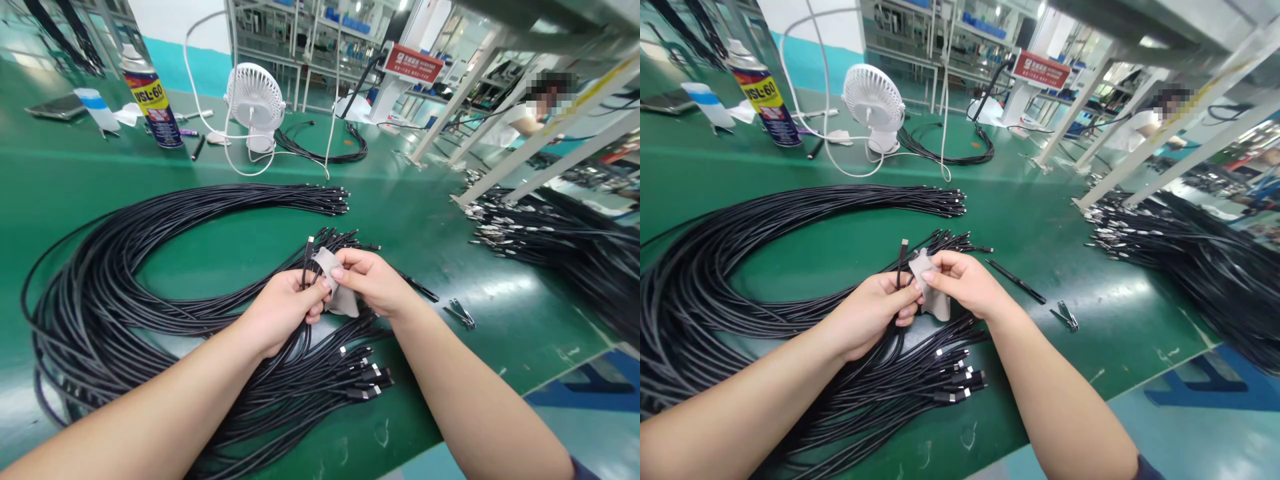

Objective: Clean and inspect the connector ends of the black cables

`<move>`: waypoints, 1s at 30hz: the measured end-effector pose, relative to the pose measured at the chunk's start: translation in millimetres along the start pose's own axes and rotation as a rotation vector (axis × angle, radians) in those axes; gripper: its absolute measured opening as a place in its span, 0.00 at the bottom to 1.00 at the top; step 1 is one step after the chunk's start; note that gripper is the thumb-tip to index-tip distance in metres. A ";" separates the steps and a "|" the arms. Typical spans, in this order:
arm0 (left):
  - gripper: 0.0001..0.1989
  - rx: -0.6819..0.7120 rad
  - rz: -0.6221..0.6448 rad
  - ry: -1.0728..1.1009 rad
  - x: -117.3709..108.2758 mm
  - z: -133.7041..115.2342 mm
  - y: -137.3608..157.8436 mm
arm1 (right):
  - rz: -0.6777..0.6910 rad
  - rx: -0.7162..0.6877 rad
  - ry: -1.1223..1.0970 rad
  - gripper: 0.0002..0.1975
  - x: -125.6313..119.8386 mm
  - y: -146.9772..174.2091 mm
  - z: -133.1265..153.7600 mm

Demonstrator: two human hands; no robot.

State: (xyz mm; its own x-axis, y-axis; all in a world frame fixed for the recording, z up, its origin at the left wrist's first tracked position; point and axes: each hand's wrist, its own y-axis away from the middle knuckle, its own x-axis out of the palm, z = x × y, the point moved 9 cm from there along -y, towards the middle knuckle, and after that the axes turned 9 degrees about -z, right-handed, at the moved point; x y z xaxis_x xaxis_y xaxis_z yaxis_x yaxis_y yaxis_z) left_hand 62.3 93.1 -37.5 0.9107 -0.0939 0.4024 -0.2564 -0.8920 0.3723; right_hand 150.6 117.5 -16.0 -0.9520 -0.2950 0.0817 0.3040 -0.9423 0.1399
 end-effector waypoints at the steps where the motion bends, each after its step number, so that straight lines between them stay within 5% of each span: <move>1: 0.13 0.003 -0.001 -0.007 0.1 -0.6 0.1 | 0.014 0.006 -0.021 0.15 1.0 0.1 -0.7; 8: 0.12 -0.007 0.002 -0.039 0.6 -0.5 -0.6 | -0.095 -0.100 0.065 0.18 -10.7 -3.9 4.8; 30: 0.13 -0.034 -0.098 -0.008 -1.9 -6.8 1.5 | 0.044 -0.193 0.153 0.19 -1.7 -3.9 17.8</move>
State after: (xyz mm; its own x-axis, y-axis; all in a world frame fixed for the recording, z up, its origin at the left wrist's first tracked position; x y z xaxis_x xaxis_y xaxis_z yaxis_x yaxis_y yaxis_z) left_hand 57.9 94.9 -32.0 0.9345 -0.0110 0.3559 -0.1771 -0.8814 0.4379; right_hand 151.7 124.5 0.8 -0.9369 -0.3428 -0.0688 0.3465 -0.9366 -0.0524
